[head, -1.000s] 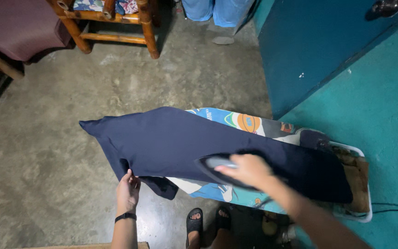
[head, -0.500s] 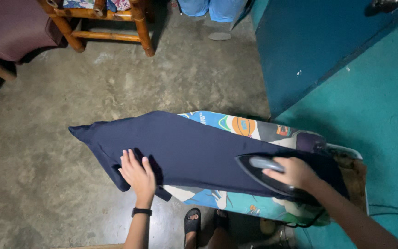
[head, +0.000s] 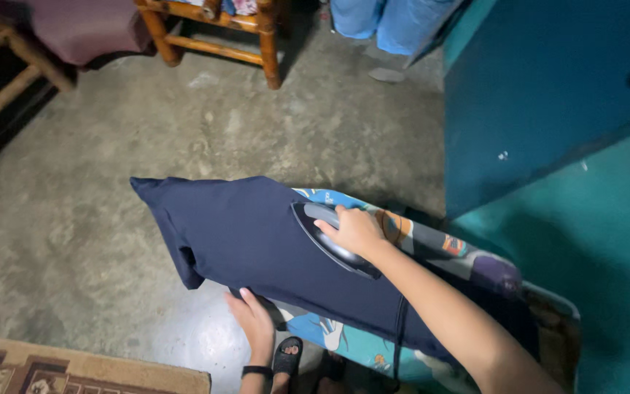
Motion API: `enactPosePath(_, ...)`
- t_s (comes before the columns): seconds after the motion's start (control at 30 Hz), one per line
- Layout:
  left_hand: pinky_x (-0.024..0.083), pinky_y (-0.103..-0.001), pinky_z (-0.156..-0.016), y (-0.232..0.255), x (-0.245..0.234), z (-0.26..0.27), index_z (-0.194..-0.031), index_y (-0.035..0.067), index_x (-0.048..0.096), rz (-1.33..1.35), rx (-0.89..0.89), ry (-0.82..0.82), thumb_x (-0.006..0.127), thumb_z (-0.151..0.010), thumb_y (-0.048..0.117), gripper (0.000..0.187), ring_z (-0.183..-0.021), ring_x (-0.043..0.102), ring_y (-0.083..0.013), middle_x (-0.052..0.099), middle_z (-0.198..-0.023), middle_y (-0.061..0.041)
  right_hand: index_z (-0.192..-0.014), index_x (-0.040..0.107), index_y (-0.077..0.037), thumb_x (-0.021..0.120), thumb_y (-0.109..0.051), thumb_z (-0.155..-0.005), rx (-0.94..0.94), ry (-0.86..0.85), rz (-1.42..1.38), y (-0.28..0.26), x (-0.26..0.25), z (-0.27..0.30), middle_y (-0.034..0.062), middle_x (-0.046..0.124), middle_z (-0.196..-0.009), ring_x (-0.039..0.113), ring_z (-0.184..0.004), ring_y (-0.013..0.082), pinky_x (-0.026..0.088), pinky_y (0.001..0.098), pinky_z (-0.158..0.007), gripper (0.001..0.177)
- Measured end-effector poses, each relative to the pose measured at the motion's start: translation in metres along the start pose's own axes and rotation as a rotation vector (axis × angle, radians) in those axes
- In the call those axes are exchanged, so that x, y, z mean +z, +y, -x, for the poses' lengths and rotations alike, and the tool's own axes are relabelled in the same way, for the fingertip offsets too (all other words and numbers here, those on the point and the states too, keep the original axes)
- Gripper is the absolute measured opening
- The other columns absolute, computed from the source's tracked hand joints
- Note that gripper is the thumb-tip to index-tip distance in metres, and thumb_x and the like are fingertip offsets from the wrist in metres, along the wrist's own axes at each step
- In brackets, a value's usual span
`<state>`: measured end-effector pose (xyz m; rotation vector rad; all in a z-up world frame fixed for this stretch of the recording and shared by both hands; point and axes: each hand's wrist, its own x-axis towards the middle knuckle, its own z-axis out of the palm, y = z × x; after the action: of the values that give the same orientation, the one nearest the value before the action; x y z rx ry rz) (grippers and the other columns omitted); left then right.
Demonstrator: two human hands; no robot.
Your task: The person irons a pair of navy blue trousers on an ironing board using an iron, pressing the legs and moving the fabric along the board to reach different sections.
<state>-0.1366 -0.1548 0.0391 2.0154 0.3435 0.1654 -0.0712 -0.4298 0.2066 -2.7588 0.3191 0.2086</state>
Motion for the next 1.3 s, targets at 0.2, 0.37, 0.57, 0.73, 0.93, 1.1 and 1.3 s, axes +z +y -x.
enactPosePath(0.2, 0.036, -0.043, -0.114, 0.038, 0.014, 0.024, -0.150, -0.001, 0.042, 0.234, -0.122, 0.066, 0.025, -0.111, 0.044, 0.061, -0.138, 0.050, -0.0403, 0.053, -0.149, -0.025, -0.102, 0.066, 0.001, 0.056, -0.066, -0.093, -0.059, -0.047, 0.021, 0.043, -0.003, 0.011, 0.0236, 0.073, -0.081, 0.072, -0.077, 0.0418, 0.057, 0.0502, -0.071, 0.068)
enactPosePath(0.37, 0.043, -0.047, -0.103, 0.055, 0.014, 0.024, -0.146, 0.005, 0.047, 0.087, -0.265, 0.085, 0.026, -0.109, 0.044, 0.058, -0.125, 0.057, -0.0449, 0.061, -0.135, -0.026, -0.111, 0.068, -0.005, 0.061, -0.059, -0.087, 0.057, -0.069, -0.088, 0.123, -0.028, 0.089, 0.0224, 0.075, -0.077, 0.074, -0.072, 0.0420, 0.058, 0.0503, -0.069, 0.059)
enactPosePath(0.57, 0.046, -0.051, -0.096, 0.068, 0.012, 0.024, -0.142, 0.008, 0.051, -0.007, -0.293, 0.095, 0.026, -0.108, 0.042, 0.054, -0.115, 0.061, -0.0474, 0.066, -0.126, -0.025, -0.102, 0.071, -0.006, 0.068, -0.058, -0.081, 0.045, -0.065, -0.038, 0.158, -0.044, 0.147, 0.0204, 0.075, -0.074, 0.077, -0.069, 0.0376, 0.061, 0.0462, -0.065, 0.057)
enactPosePath(0.73, 0.046, -0.052, -0.094, 0.062, 0.017, 0.023, -0.134, 0.007, 0.054, -0.017, -0.287, 0.101, 0.027, -0.108, 0.041, 0.051, -0.111, 0.062, -0.0487, 0.067, -0.121, -0.026, -0.109, 0.072, -0.010, 0.065, -0.058, -0.083, 0.024, -0.039, -0.017, 0.114, -0.035, 0.102, 0.0189, 0.074, -0.069, 0.074, -0.065, 0.0386, 0.060, 0.0474, -0.064, 0.055)
enactPosePath(0.93, 0.045, -0.053, -0.094, 0.064, 0.017, 0.022, -0.137, 0.004, 0.052, -0.072, -0.300, 0.111, 0.028, -0.110, 0.042, 0.053, -0.113, 0.059, -0.0513, 0.065, -0.122, -0.029, -0.098, 0.071, -0.003, 0.060, -0.066, -0.088, -0.060, 0.061, 0.171, 0.050, -0.017, 0.023, 0.0220, 0.073, -0.080, 0.074, -0.076, 0.0387, 0.059, 0.0488, -0.069, 0.065)
enactPosePath(1.1, 0.046, -0.052, -0.093, 0.070, 0.013, 0.026, -0.135, 0.004, 0.054, -0.005, -0.210, 0.128, 0.027, -0.109, 0.041, 0.052, -0.112, 0.060, -0.0494, 0.066, -0.122, -0.028, -0.102, 0.070, 0.001, 0.061, -0.063, -0.089, -0.107, 0.019, -0.011, 0.017, -0.001, -0.033, 0.0252, 0.073, -0.082, 0.073, -0.079, 0.0421, 0.059, 0.0496, -0.074, 0.066)
enactPosePath(1.3, 0.046, -0.052, -0.092, 0.071, 0.014, 0.022, -0.135, 0.007, 0.055, -0.070, -0.253, 0.141, 0.026, -0.108, 0.042, 0.053, -0.111, 0.061, -0.0478, 0.068, -0.122, -0.025, -0.099, 0.070, 0.002, 0.062, -0.063, -0.089, -0.122, 0.040, -0.088, 0.013, 0.007, -0.047, 0.0255, 0.073, -0.084, 0.073, -0.081, 0.0430, 0.058, 0.0501, -0.075, 0.066)
